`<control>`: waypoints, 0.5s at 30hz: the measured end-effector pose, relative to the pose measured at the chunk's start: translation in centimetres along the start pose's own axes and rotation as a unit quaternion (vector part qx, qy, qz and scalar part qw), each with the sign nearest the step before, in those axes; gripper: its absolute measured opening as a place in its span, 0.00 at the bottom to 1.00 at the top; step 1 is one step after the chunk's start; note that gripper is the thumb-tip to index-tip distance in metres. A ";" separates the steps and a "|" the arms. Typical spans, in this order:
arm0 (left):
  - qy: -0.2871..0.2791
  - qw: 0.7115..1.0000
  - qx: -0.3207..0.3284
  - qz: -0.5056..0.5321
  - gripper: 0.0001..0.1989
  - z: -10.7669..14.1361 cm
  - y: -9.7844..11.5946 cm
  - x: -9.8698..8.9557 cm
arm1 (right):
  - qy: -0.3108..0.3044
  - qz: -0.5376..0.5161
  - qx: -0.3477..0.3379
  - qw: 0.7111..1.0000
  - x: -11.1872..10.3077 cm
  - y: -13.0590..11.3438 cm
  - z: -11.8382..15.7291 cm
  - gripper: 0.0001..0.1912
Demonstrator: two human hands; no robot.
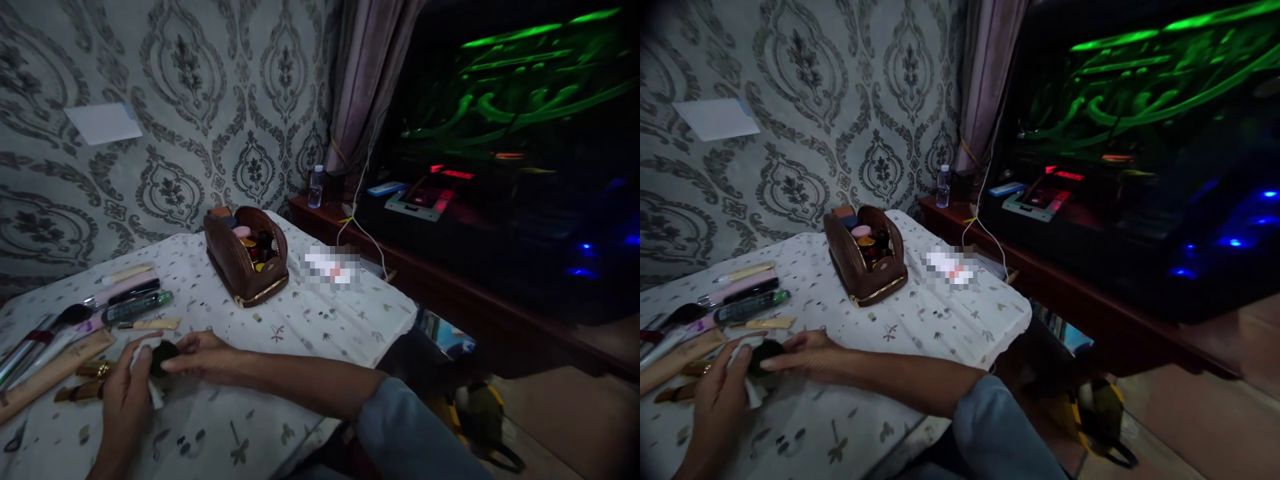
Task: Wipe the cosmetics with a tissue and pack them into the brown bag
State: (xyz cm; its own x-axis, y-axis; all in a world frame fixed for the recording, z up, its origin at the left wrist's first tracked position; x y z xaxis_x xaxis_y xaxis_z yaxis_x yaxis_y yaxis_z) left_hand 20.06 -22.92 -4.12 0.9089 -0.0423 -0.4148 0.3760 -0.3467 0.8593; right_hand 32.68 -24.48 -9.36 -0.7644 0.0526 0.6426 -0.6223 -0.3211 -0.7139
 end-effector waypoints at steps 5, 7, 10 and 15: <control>0.005 0.999 -0.006 -0.031 0.21 0.2 0.4 0.1 | -0.014 0.169 -0.042 0.985 -0.3 0.3 0.7 0.36; 0.002 0.999 -0.029 -0.020 0.21 0.2 0.0 0.0 | -0.008 0.211 -0.063 0.975 -0.5 0.4 0.9 0.35; 0.001 0.997 -0.071 0.003 0.19 0.1 -0.9 0.0 | -0.012 0.250 -0.083 0.965 -0.5 0.5 1.0 0.35; 0.018 1.000 -0.023 0.001 0.16 -0.6 -2.7 -0.9 | -0.034 0.226 -0.133 0.965 0.0 0.2 1.2 0.43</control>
State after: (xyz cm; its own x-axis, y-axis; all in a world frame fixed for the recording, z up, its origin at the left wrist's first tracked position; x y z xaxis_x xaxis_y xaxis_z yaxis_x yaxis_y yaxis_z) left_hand 18.35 -21.39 -5.94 0.9154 -0.0091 -0.4026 0.3810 -0.3035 0.8733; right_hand 32.78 -25.70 -9.12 -0.9602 -0.1015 0.2602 -0.2571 -0.0432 -0.9654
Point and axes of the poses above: each hand's wrist, its own z-axis away from the middle knuckle, its own x-axis out of the palm, y = z × x, the point moved 3 cm from there along -z, towards the middle knuckle, and after that the axes turned 3 degrees about z, right-handed, at the moved point
